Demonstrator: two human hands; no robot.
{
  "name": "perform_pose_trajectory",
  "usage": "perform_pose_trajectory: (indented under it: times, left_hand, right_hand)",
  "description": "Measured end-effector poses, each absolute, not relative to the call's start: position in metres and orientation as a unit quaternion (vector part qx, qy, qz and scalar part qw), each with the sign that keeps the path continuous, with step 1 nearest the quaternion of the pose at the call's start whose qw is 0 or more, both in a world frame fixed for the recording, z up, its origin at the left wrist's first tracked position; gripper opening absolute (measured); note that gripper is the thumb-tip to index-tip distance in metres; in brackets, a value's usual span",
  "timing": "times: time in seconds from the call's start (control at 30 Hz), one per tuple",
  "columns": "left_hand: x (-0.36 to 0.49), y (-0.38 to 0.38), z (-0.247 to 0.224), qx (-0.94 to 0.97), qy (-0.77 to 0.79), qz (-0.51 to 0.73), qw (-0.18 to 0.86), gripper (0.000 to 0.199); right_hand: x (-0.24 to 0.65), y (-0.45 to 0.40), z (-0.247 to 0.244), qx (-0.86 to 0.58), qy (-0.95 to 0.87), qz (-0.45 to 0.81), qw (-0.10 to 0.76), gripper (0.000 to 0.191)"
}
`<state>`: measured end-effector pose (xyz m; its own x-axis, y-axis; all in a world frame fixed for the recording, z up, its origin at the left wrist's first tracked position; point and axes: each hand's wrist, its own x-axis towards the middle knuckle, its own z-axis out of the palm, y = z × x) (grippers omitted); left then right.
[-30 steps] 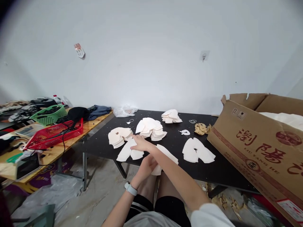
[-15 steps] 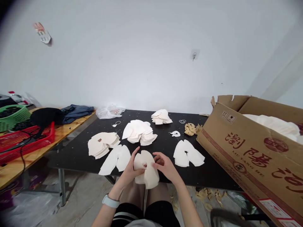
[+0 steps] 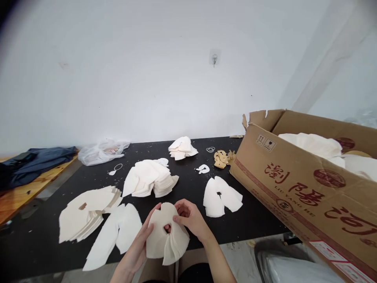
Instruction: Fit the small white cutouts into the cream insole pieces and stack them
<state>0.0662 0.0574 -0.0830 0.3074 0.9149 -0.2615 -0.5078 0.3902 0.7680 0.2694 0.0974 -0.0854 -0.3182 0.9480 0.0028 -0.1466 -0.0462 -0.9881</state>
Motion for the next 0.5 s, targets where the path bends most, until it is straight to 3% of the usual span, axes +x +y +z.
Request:
perform_pose_trajectory:
  times: [0.2,0.37,0.5]
  left_hand:
    - [0.071,0.071,-0.085,0.237,0.344,0.459,0.784,0.08]
    - [0.074,0.07,-0.079,0.224,0.36,0.463,0.779,0.093]
    - [0.077,0.07,-0.075,0.237,0.382,0.474,0.757,0.092]
  right_hand:
    - [0.272,0.102,-0.093,-0.415,-0.492,0.579,0.501,0.022]
    - [0.265,0.094,-0.095,-0.386,-0.555,0.58,0.454,0.07]
    - [0.26,0.092,-0.097,-0.414,-0.561,0.566,0.44,0.064]
